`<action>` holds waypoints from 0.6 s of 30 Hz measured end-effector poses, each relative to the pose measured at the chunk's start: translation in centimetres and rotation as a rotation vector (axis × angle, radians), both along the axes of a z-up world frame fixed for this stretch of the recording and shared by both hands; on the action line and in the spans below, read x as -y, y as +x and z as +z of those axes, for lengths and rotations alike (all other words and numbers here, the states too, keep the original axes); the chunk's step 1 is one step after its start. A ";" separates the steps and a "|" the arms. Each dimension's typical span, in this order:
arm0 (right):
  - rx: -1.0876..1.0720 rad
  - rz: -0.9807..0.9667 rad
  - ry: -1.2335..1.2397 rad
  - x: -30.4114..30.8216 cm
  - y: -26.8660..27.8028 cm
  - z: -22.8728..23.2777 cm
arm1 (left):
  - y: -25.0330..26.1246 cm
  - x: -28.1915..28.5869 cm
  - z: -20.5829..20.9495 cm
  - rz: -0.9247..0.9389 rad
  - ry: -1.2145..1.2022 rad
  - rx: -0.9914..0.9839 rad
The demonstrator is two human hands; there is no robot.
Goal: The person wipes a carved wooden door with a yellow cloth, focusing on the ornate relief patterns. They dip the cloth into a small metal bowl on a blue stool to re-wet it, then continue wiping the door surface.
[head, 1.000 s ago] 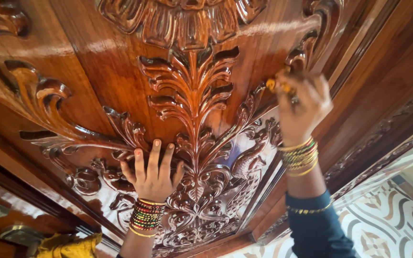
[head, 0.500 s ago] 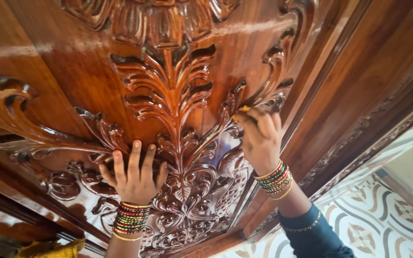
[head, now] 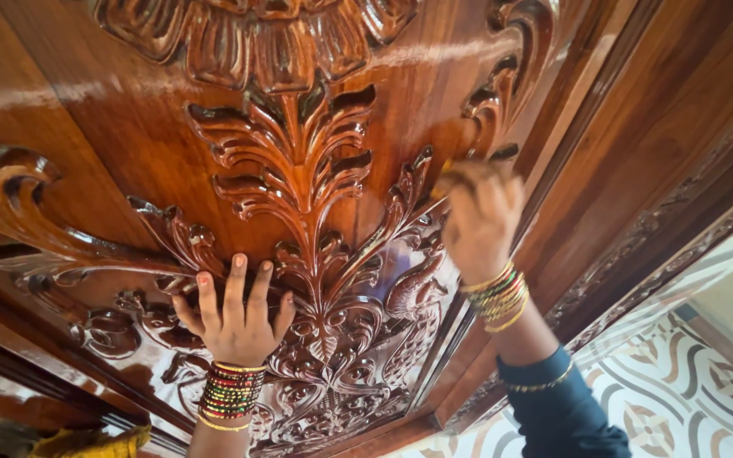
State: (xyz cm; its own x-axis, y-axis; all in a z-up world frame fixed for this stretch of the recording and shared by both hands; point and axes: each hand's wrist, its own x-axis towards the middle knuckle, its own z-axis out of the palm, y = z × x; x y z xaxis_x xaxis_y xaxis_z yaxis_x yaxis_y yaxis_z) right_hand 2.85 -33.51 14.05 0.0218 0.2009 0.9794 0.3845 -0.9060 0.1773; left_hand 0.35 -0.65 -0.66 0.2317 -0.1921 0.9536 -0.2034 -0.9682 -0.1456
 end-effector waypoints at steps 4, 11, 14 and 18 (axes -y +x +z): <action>-0.107 0.066 0.115 -2.5 -2.0 -3.4 | 0.0 0.0 -0.1 0.014 0.000 -0.001; -0.080 0.054 0.269 -7.6 -1.2 -12.0 | -0.1 0.2 0.0 0.025 -0.007 -0.008; -0.134 0.339 0.173 -8.9 -2.3 -14.4 | -0.1 0.2 -0.1 0.022 -0.009 -0.009; -0.069 0.280 0.109 -8.7 -1.9 -14.2 | -0.2 0.2 -0.2 0.023 -0.008 -0.008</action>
State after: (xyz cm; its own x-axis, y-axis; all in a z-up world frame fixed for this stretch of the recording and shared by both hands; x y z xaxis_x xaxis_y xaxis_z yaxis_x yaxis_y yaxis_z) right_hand 0.98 -24.78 -0.12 0.0481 0.1020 0.9936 0.6295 -0.7754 0.0491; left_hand 0.12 -0.81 -0.82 0.2436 -0.1791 0.9532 -0.1821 -0.9738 -0.1365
